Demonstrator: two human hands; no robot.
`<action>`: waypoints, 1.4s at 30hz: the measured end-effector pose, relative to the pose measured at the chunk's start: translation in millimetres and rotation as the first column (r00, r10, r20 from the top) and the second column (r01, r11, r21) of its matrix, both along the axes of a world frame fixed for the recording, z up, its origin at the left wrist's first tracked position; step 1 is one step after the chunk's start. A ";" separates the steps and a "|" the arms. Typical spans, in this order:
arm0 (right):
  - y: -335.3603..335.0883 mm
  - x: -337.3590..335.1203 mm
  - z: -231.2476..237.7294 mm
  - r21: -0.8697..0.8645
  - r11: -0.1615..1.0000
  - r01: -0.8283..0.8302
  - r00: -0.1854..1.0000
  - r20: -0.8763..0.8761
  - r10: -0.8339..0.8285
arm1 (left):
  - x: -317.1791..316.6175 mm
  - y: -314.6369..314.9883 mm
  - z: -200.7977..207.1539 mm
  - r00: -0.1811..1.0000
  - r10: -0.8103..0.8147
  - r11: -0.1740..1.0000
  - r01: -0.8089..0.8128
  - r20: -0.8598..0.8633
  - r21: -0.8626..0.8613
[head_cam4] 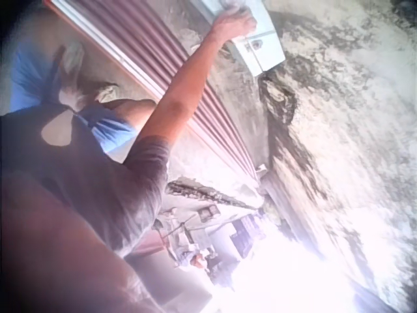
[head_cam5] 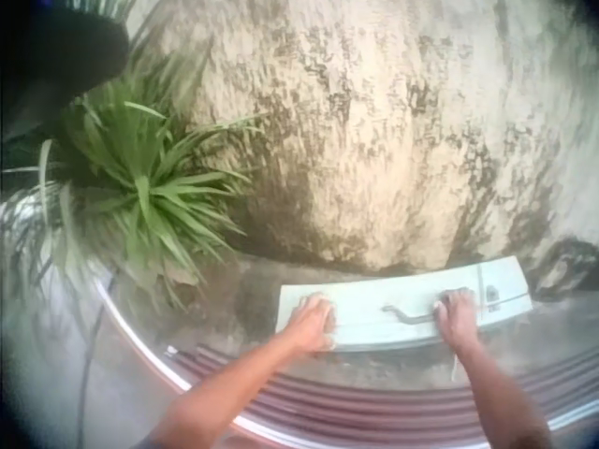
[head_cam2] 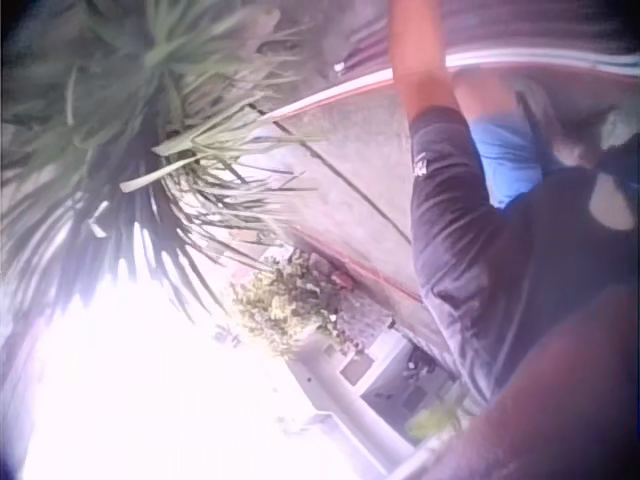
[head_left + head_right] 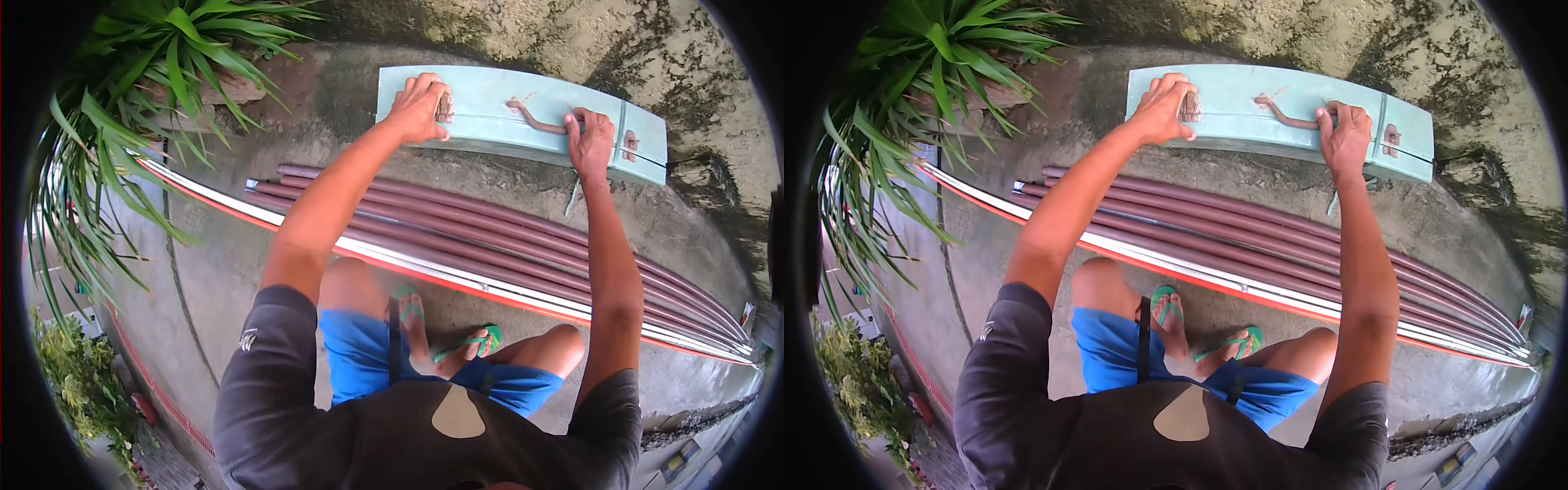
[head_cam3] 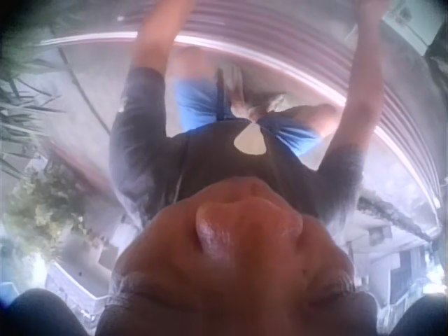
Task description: The person assembles a jackhammer by opening a metal case, removing the tool body, and inserting a metal bit into the chuck.
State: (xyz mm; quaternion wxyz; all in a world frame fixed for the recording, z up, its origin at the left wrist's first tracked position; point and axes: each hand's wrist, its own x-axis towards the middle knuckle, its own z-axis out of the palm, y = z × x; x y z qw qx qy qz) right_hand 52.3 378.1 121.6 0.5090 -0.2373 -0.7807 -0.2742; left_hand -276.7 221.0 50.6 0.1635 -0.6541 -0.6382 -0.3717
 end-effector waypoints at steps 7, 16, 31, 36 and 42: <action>-13.3 1.9 -6.5 0.127 0.983 0.131 0.978 -0.177 -0.107 | 21.1 -27.3 2.5 1.000 -0.030 0.999 0.030 0.001 0.009; -11.8 4.6 -57.9 0.007 0.979 0.206 0.968 -0.148 -0.203 | 3.6 2.3 -73.5 0.973 -0.211 0.963 0.191 0.092 0.188; -16.7 80.8 -90.4 -0.073 0.920 0.384 0.916 -0.093 -0.390 | 37.2 89.7 -97.3 0.902 -0.289 0.845 0.398 -0.320 0.358; -114.9 275.4 -168.0 -0.122 0.687 0.716 0.686 -0.063 -0.725 | 244.7 143.6 -127.0 0.701 -0.674 0.713 0.700 -0.234 0.045; -197.3 339.1 -221.0 -0.259 0.392 0.883 0.399 -0.025 -0.917 | 378.4 131.7 -113.7 0.589 -0.738 0.669 0.572 -0.330 -0.475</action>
